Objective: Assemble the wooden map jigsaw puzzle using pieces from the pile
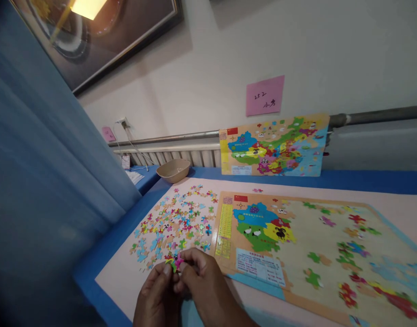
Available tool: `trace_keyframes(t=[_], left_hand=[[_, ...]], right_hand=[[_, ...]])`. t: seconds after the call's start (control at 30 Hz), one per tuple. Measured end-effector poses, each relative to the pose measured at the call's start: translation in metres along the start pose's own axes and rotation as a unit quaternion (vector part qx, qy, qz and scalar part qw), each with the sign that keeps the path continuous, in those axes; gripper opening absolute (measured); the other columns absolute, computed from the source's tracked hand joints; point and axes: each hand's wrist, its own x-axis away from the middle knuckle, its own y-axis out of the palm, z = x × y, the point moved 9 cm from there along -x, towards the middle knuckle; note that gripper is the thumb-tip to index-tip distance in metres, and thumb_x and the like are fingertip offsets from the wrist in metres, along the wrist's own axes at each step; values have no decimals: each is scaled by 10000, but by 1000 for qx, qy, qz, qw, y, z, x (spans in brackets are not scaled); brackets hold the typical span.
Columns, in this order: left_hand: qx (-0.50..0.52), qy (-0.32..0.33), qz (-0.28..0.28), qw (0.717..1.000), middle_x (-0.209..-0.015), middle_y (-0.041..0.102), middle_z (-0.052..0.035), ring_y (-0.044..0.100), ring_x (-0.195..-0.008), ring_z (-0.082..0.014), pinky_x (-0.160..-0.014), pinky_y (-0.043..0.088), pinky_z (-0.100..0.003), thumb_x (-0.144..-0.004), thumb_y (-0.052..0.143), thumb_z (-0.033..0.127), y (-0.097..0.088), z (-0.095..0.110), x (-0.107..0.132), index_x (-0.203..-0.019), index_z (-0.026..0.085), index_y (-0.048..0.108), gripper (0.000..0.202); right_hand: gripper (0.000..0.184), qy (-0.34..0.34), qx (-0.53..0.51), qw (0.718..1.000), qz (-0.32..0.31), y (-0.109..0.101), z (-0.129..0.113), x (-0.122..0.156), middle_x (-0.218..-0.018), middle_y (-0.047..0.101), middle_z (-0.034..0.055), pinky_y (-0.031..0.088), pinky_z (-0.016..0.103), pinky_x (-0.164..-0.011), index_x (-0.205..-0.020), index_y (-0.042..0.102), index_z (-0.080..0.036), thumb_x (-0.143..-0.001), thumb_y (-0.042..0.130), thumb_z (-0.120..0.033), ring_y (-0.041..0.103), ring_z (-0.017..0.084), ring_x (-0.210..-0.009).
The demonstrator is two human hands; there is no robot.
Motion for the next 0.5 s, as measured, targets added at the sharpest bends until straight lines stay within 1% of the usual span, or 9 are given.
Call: trace_keyframes(t=[0.1,0.2,0.3,0.4,0.5], left_hand=[[8,4,-7,1000,-565,604,9,521,-509,-112,-519,427,-220,-569,994,433,1,1,0,-661,187,685,406],[-1,3,-20,1000,-567,595,6,530,-526,-121,-527,437,-226,-608,974,444,-3,-2,-4,-650,181,667,406],[-11,2,-36,999,-564,603,-8,547,-538,-138,-549,460,-243,-629,963,450,-6,-4,-7,-675,181,679,394],[-3,9,-31,999,-575,607,-3,550,-546,-131,-567,467,-234,-674,941,438,-7,-3,-7,-711,190,689,355],[-10,2,-28,1000,-573,604,-2,553,-550,-125,-573,473,-224,-638,962,439,-4,-2,-4,-696,184,684,382]], right_hand=[[351,-9,8,1000,-4,0,-3,0,-617,577,-13,420,265,-592,-857,518,-181,-792,606,-515,535,133,-579],[366,-6,14,1000,-5,0,-4,0,-594,572,-13,402,268,-573,-836,526,-184,-805,599,-542,513,133,-550],[369,-13,24,1000,-4,0,-5,-1,-588,574,-12,399,274,-574,-835,537,-185,-814,596,-548,515,139,-549],[355,-22,35,999,-9,-1,-6,-1,-599,587,-6,401,276,-585,-849,546,-181,-849,573,-535,524,143,-567],[349,-25,41,999,-10,-3,-4,-1,-602,589,-6,405,273,-589,-876,562,-179,-872,558,-528,542,150,-584]])
